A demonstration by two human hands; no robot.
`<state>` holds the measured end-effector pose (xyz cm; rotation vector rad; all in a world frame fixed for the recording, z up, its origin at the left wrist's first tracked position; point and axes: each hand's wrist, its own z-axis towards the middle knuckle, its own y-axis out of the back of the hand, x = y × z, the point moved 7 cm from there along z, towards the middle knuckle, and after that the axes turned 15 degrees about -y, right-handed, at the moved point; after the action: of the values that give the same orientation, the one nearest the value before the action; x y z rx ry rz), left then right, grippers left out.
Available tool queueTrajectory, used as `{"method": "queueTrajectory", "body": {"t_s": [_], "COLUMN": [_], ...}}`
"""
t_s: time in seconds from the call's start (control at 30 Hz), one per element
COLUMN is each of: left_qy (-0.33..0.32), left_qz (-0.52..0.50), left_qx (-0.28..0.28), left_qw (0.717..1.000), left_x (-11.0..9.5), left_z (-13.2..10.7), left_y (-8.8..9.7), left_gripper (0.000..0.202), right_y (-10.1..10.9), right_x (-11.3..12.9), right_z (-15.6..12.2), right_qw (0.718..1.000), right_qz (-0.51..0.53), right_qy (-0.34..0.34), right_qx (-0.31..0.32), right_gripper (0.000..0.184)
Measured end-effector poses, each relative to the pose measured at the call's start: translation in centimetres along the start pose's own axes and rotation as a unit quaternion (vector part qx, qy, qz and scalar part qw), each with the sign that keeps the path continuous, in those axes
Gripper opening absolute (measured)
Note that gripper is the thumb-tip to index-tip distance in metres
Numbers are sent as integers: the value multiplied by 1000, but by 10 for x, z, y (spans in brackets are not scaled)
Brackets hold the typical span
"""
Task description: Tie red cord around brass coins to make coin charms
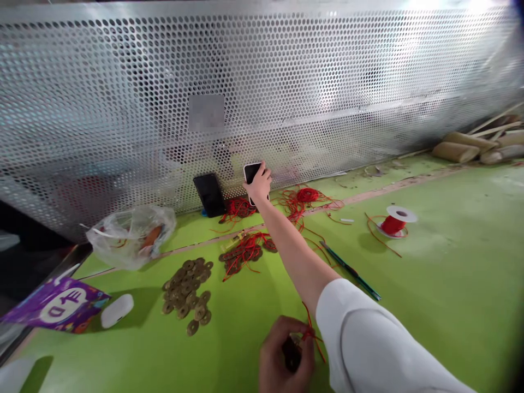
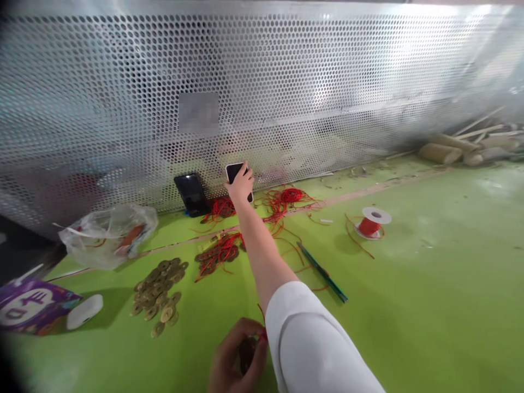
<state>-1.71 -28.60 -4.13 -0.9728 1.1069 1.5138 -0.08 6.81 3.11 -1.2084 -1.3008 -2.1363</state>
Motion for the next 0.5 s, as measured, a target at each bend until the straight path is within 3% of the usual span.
{"method": "queueTrajectory", "body": {"t_s": [0.33, 0.5], "left_qy": [-25, -13], "left_qz": [2, -5], "left_qx": [7, 13], "left_qw": [1000, 1000], "left_x": [7, 6], "left_z": [-1, 1], "left_y": [2, 9], "left_gripper": [13, 15], "right_y": [-2, 5], "right_x": [-2, -10], "right_z": [1, -1], "right_qw": [1000, 996], "right_qz": [20, 41], "right_qy": [6, -17], "right_qx": [5, 71], "right_gripper": [98, 99]}}
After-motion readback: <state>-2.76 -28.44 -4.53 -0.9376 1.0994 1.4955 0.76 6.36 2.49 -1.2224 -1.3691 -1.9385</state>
